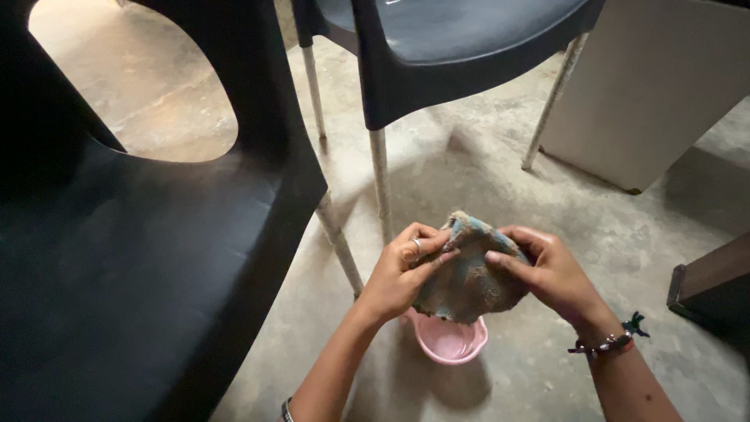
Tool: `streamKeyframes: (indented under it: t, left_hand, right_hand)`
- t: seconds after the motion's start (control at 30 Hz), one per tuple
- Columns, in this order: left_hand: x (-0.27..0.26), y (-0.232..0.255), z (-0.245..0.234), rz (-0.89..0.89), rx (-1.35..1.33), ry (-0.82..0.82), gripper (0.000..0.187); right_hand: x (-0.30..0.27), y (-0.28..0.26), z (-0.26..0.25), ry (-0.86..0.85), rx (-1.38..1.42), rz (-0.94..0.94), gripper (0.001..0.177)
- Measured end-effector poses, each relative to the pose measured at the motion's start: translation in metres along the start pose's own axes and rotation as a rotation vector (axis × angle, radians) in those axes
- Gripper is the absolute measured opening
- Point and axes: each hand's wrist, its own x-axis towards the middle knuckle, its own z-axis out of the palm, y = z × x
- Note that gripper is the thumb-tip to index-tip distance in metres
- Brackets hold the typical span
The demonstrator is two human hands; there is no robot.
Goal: The person wipes a black plastic chair with a wet cloth, cleaning the seat, backrest, and legs. The person repeatedly dips the cloth into a pink bucket of water to re-wet it and continues wiping different parts of the chair.
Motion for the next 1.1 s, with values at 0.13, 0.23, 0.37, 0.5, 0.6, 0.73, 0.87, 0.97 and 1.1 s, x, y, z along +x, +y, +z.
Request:
streamKeyframes:
  t: [0.13,0.23,0.37,0.5,0.6,0.73,0.87,0.97,1.1]
  left_hand:
    - [0.003,0.007,0.011,0.029,-0.138,0.059,0.043]
    - [0.005,0.007,0.02,0.01,-0.2,0.096,0.046]
    - [0.012,0.0,0.029,0.044,-0.341,0.094,0.049]
    - [0.014,-0.007,0.03,-0.008,-0.451,0.112,0.055]
    - [0.016,-0.011,0.026,0.049,-0.377,0.098,0.06]
    - [0.016,-0.014,0.027,-0.046,-0.334,0.055,0.073]
    - [0.02,-0.017,0.035,-0.018,-0.231,0.088,0.081]
    - [0.021,-0.018,0.039,-0.06,-0.178,0.108,0.081]
    - [0.025,-0.021,0.045,-0.023,-0.223,0.1,0.083]
  right_hand:
    - [0.003,-0.005,-0.004,0.121,0.342,0.072,0.036]
    - [0.002,-0.007,-0.01,0.131,0.666,0.113,0.038]
    - [0.001,-0.006,-0.014,0.021,0.985,0.119,0.048]
    - [0.004,-0.001,-0.007,-0.012,0.96,0.192,0.053]
    - [0.007,0.003,-0.002,0.099,0.841,0.252,0.052]
    - [0.01,0.004,-0.003,0.197,0.841,0.219,0.052]
    - [0.008,0.002,-0.006,0.225,0.85,0.226,0.049]
    - [0.007,-0.001,-0.007,0.177,0.802,0.234,0.047]
    - [0.007,-0.003,-0.007,0.175,0.71,0.204,0.046]
